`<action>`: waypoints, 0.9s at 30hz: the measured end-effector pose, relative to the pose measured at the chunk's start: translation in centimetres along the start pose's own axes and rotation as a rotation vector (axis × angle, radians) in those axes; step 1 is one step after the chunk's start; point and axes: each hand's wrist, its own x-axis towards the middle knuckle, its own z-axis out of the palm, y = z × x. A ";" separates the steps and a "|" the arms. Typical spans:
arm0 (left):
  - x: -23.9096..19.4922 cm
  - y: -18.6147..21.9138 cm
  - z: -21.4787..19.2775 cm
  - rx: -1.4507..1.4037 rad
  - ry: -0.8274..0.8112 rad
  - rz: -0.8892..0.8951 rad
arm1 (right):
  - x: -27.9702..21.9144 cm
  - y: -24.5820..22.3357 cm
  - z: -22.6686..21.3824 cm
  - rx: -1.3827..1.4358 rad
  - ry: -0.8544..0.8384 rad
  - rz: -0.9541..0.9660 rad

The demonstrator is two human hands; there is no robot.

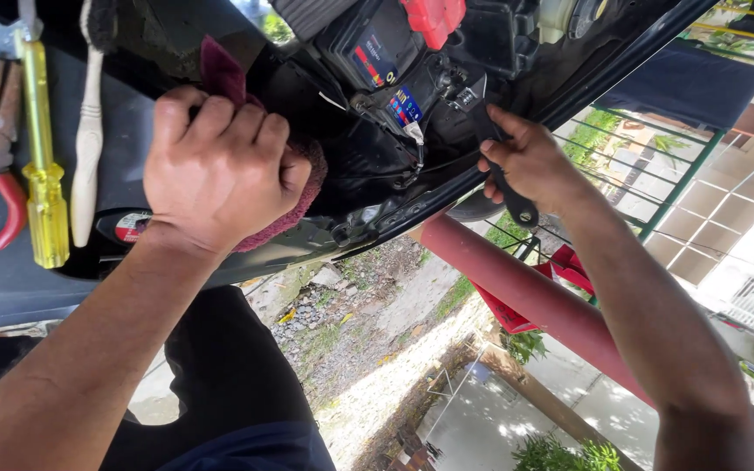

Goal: The person uses a wrench to tighten a bolt on a motorcycle battery terminal. They also use a toothbrush to clean the battery area and hold a cloth to wipe the components.

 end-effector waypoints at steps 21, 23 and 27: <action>0.3 -0.2 -0.1 -0.001 -0.041 -0.008 | 1.4 -3.1 0.7 0.180 0.021 0.275; 0.2 -0.2 -0.2 -0.014 -0.042 -0.012 | 1.5 -3.3 -0.6 0.135 -0.002 0.275; 0.6 -0.2 -0.3 -0.027 -0.030 -0.019 | 1.5 -4.4 -2.7 0.032 -0.034 0.308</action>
